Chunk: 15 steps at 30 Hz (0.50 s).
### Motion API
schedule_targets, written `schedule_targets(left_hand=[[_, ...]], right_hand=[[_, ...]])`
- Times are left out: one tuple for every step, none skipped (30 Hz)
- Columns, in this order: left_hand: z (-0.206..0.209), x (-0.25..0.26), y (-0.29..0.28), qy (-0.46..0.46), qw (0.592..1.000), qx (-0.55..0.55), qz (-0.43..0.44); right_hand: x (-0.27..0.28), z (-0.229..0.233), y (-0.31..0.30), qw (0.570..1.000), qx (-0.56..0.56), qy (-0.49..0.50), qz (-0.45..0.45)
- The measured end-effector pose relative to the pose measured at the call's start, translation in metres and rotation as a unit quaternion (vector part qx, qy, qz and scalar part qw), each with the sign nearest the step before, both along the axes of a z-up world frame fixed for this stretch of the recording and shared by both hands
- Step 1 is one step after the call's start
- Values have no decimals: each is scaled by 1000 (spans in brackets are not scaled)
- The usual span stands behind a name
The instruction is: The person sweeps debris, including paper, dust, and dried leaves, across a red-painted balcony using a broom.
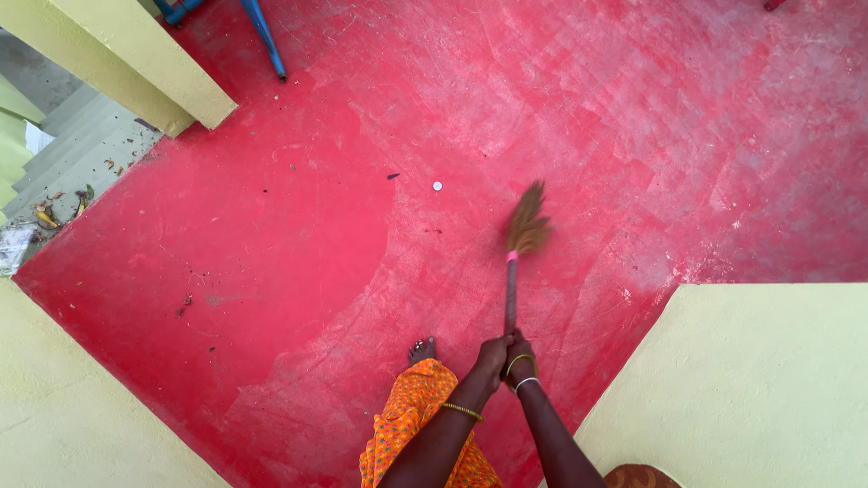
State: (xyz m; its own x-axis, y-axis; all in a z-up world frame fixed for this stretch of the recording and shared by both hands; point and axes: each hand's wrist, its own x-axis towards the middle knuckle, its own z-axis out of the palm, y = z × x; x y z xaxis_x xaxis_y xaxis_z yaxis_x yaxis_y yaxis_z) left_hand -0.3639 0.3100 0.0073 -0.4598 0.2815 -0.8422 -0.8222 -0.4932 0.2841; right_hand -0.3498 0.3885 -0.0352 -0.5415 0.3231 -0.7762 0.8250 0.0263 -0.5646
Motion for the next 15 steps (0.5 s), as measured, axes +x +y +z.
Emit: schedule_targets(left_hand=[[0, 9, -3, -14, 998, 4, 64], [1, 20, -8, -28, 991, 8, 128], [0, 35, -16, -62, 985, -17, 160], [1, 49, -24, -96, 976, -41, 192], [1, 49, -28, -95, 976, -41, 191], [1, 51, -30, -74, 968, -84, 223], [0, 51, -30, -54, 957, -128, 255], [0, 48, -28, -54, 957, -128, 254], [0, 37, -22, -40, 953, -149, 260], [-1, 26, -16, -25, 949, -169, 266], [0, 21, -10, -26, 949, -167, 265], [0, 13, -5, 10, 957, -147, 250], [0, 6, -2, 46, 962, -129, 235], [1, -1, 1, 45, 962, -130, 234], [2, -13, 6, 38, 983, -102, 147]], right_hand=[[6, 2, -12, 999, -6, -2, 41], [5, 5, -20, 997, -13, -4, 82], [7, 9, -28, 976, 41, -24, 211], [10, 13, -37, 937, 93, -44, 335], [5, 16, -42, 937, 93, -43, 334], [2, 19, -45, 952, 9, -36, 304], [0, 23, -46, 959, -75, -29, 271], [-2, 25, -43, 959, -76, -30, 270], [-10, 27, -37, 951, -42, -11, 306], [-19, 30, -33, 940, -7, 9, 341], [-22, 35, -26, 941, -5, 8, 339], [-26, 38, -18, 941, 21, 53, 334], [-30, 37, -12, 938, 45, 99, 328], [-30, 36, -4, 939, 45, 99, 328], [-29, 34, 5, 969, -5, 114, 218]])
